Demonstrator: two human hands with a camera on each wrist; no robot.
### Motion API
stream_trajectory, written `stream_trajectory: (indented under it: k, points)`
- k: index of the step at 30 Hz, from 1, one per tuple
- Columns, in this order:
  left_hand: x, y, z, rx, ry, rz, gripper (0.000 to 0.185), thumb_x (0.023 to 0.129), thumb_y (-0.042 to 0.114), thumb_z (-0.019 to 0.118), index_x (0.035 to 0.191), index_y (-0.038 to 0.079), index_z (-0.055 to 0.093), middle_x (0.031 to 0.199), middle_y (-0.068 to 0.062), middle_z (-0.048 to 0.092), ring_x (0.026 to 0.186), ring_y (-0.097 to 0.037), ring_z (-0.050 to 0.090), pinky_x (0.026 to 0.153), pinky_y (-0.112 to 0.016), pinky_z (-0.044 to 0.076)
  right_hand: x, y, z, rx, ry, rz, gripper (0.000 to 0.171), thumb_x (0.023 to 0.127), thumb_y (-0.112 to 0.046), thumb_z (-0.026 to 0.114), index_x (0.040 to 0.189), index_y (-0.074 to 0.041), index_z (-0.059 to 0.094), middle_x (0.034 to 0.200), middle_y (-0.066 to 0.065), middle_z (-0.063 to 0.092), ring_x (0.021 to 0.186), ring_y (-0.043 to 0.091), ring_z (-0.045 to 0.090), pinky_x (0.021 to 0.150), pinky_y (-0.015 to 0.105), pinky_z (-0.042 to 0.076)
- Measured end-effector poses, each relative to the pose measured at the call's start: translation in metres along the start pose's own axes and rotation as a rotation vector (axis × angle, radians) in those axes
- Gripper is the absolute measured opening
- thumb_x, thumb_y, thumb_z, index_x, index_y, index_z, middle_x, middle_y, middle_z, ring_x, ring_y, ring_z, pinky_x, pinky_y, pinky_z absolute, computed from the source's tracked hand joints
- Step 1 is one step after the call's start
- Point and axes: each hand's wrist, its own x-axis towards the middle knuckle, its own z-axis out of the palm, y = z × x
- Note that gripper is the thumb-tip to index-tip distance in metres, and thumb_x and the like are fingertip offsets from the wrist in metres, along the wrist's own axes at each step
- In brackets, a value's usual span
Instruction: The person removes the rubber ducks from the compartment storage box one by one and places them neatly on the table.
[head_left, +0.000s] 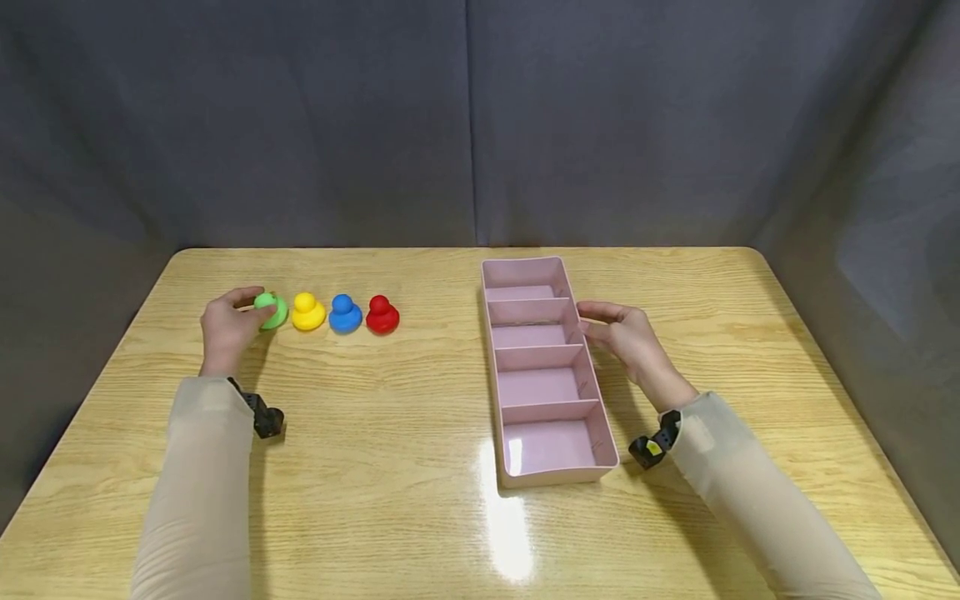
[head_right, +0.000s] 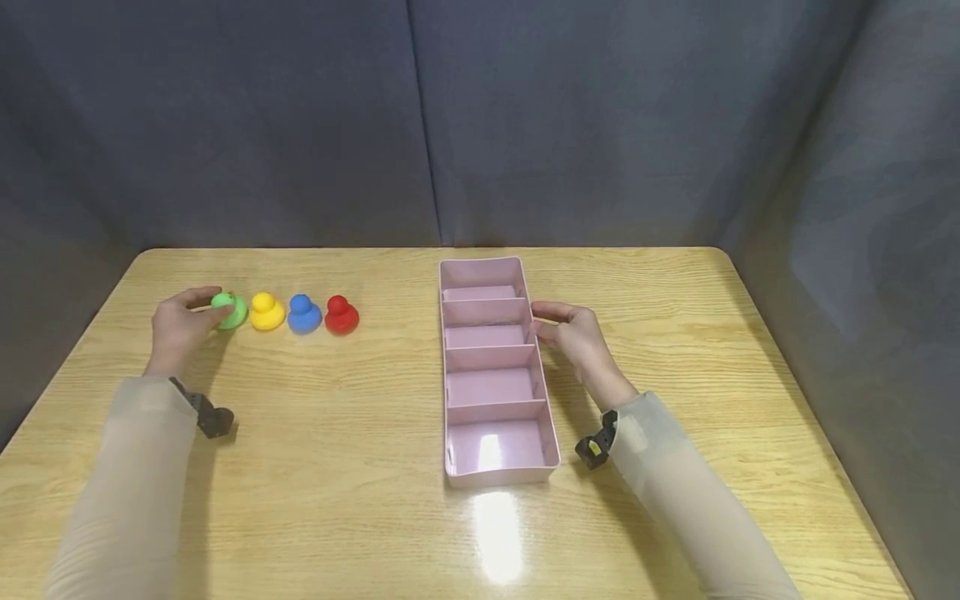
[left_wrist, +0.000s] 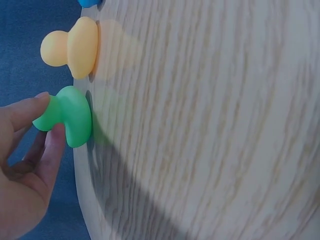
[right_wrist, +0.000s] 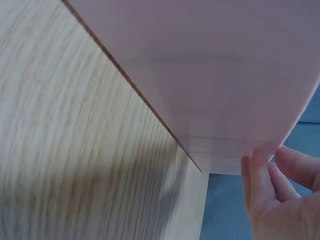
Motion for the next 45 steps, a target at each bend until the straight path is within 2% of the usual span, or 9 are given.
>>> stream_trajectory:
  k: [7, 19, 26, 34, 38, 41, 45]
  points:
    - [-0.001, -0.002, -0.001, 0.012, -0.013, 0.025, 0.046, 0.095, 0.016, 0.056, 0.138, 0.002, 0.049, 0.139, -0.022, 0.051, 0.125, -0.031, 0.048, 0.066, -0.002, 0.035, -0.001, 0.000, 0.001, -0.005, -0.002, 0.013, 0.046, 0.096, -0.005, 0.051, 0.140, 0.005, 0.043, 0.146, 0.023, 0.041, 0.084, -0.012, 0.057, 0.079, 0.006, 0.049]
    - [-0.004, -0.002, -0.004, 0.016, -0.006, 0.023, 0.047, 0.094, 0.014, 0.056, 0.138, 0.000, 0.048, 0.137, -0.024, 0.052, 0.120, -0.030, 0.050, 0.063, -0.001, 0.036, -0.002, -0.002, 0.001, -0.021, -0.010, 0.006, 0.046, 0.096, -0.005, 0.051, 0.140, 0.005, 0.043, 0.146, 0.023, 0.042, 0.083, -0.012, 0.057, 0.079, 0.005, 0.048]
    - [-0.007, 0.002, -0.008, 0.004, -0.023, 0.021, 0.049, 0.094, 0.016, 0.056, 0.139, 0.001, 0.046, 0.140, -0.021, 0.049, 0.125, -0.031, 0.046, 0.067, -0.003, 0.037, -0.001, -0.001, 0.001, -0.004, -0.010, 0.002, 0.046, 0.096, -0.005, 0.051, 0.140, 0.005, 0.042, 0.146, 0.023, 0.041, 0.085, -0.011, 0.058, 0.079, 0.006, 0.049]
    - [-0.017, 0.017, -0.013, 0.050, -0.027, 0.115, 0.049, 0.094, 0.018, 0.058, 0.139, 0.001, 0.046, 0.138, -0.022, 0.050, 0.119, -0.032, 0.051, 0.069, -0.003, 0.037, 0.000, 0.001, 0.003, 0.021, 0.005, -0.012, 0.046, 0.095, -0.004, 0.051, 0.139, 0.008, 0.042, 0.145, 0.027, 0.041, 0.086, -0.010, 0.058, 0.080, 0.007, 0.049]
    - [-0.028, 0.026, -0.013, 0.072, -0.036, 0.165, 0.049, 0.094, 0.018, 0.058, 0.139, 0.001, 0.047, 0.137, -0.024, 0.051, 0.118, -0.035, 0.052, 0.067, -0.004, 0.036, 0.000, 0.002, 0.003, 0.017, 0.010, -0.008, 0.047, 0.095, -0.005, 0.052, 0.139, 0.007, 0.042, 0.144, 0.026, 0.042, 0.087, -0.010, 0.057, 0.081, 0.007, 0.049]
    - [-0.038, 0.033, -0.011, 0.108, -0.034, 0.232, 0.047, 0.093, 0.013, 0.058, 0.137, -0.001, 0.048, 0.134, -0.025, 0.053, 0.116, -0.038, 0.054, 0.067, -0.006, 0.037, -0.002, 0.003, 0.003, 0.016, 0.014, -0.017, 0.047, 0.095, -0.005, 0.052, 0.139, 0.008, 0.043, 0.140, 0.024, 0.046, 0.086, -0.011, 0.057, 0.080, 0.007, 0.049]
    - [-0.052, 0.041, -0.009, 0.170, -0.010, 0.327, 0.043, 0.094, 0.011, 0.055, 0.134, -0.005, 0.049, 0.130, -0.028, 0.054, 0.112, -0.042, 0.056, 0.077, -0.028, 0.051, -0.007, 0.000, 0.001, 0.010, 0.012, -0.042, 0.046, 0.097, -0.007, 0.049, 0.139, 0.009, 0.041, 0.133, 0.021, 0.052, 0.089, -0.009, 0.059, 0.086, 0.011, 0.050]
